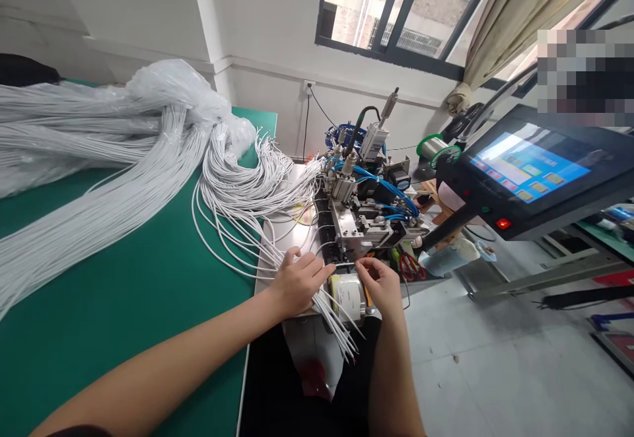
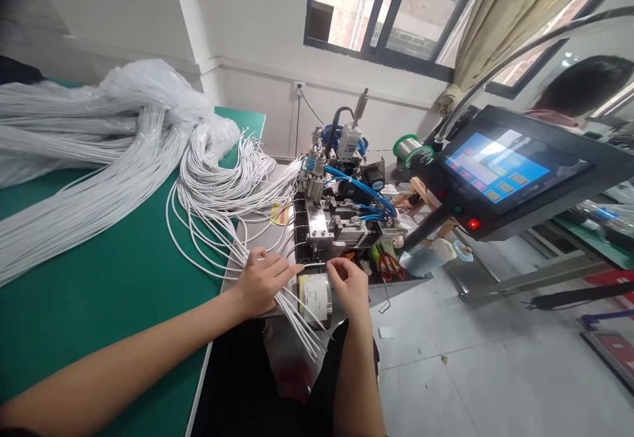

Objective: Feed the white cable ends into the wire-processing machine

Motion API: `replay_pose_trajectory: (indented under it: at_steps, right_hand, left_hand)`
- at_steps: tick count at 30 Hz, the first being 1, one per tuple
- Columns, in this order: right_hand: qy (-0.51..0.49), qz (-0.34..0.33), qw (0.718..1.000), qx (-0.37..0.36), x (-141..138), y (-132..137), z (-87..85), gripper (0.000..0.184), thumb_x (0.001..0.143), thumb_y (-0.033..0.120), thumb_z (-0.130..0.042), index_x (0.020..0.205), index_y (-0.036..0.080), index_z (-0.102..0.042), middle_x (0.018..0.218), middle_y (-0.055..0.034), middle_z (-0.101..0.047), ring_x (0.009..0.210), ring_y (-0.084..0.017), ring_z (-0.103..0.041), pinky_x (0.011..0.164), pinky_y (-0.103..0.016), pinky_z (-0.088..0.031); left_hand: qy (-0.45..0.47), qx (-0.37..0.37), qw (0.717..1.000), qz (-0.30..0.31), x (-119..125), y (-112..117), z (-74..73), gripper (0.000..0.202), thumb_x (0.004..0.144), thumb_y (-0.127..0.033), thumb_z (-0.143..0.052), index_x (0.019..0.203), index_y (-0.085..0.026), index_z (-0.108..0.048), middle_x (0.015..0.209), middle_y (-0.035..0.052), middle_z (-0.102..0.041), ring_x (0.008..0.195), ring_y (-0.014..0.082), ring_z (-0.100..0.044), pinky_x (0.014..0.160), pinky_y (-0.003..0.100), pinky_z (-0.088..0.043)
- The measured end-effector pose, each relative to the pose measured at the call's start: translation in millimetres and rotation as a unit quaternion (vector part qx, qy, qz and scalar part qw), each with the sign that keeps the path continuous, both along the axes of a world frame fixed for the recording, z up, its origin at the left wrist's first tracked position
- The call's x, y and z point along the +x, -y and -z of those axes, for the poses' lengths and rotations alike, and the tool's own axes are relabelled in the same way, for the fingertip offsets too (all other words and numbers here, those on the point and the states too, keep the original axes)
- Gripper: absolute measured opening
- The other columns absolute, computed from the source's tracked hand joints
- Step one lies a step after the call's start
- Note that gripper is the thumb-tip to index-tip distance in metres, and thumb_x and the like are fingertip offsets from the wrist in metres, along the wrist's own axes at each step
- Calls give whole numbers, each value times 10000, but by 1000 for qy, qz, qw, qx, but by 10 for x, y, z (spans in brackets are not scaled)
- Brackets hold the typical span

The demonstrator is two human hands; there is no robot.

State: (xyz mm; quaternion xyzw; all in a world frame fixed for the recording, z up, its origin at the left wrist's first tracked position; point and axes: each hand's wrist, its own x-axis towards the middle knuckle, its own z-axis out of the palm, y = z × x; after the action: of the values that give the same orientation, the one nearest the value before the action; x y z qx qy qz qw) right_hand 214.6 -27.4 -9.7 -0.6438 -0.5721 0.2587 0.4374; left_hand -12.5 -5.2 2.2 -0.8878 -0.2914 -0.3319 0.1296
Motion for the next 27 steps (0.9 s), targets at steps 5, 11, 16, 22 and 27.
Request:
replay_pose_trajectory:
  at_steps: [5,11,16,22,27]
  right_hand:
    - [8,-37,999,17,-29,-131,49,270,851,417,-578,766,163,-612,652,1,-555,592,-137,-470,570,-246,-360]
    - [-111,-102,989,1,6,-282,208,291,830,378,-576,636,186,-474,607,43,-376,583,-113,-351,546,-231,-283]
    - [-237,-77,967,-46,-15,-321,350,306,759,400,-619,603,190,-459,571,52,-366,541,-101,-310,507,-222,-256]
    - [-264,-42,963,-43,-50,-245,448,339,747,480,-639,637,192,-497,567,46,-431,529,-111,-364,515,-231,-304]
    - [-244,14,969,-25,28,-75,455,387,759,527,-658,635,189,-513,567,43,-437,533,-113,-367,508,-231,-300]
  left_hand:
    - [1,2,1000,-25,8,0,22,362,757,-100,-501,1083,-177,-636,761,38,-622,742,190,-520,815,404,-273]
    - [-16,-19,999,-45,16,-8,45,358,742,-112,-534,1074,-184,-646,797,51,-643,785,201,-533,841,412,-270]
    - [-24,-42,997,-53,17,-10,62,351,739,-129,-560,1072,-199,-646,808,46,-647,803,208,-543,857,423,-270]
    - [-27,-71,995,-58,19,-20,82,360,739,-124,-566,1079,-218,-635,912,43,-668,910,220,-569,920,450,-262]
    - [-25,-93,993,-66,27,-23,71,347,756,-144,-565,1089,-214,-630,1045,51,-674,1022,230,-567,991,475,-240]
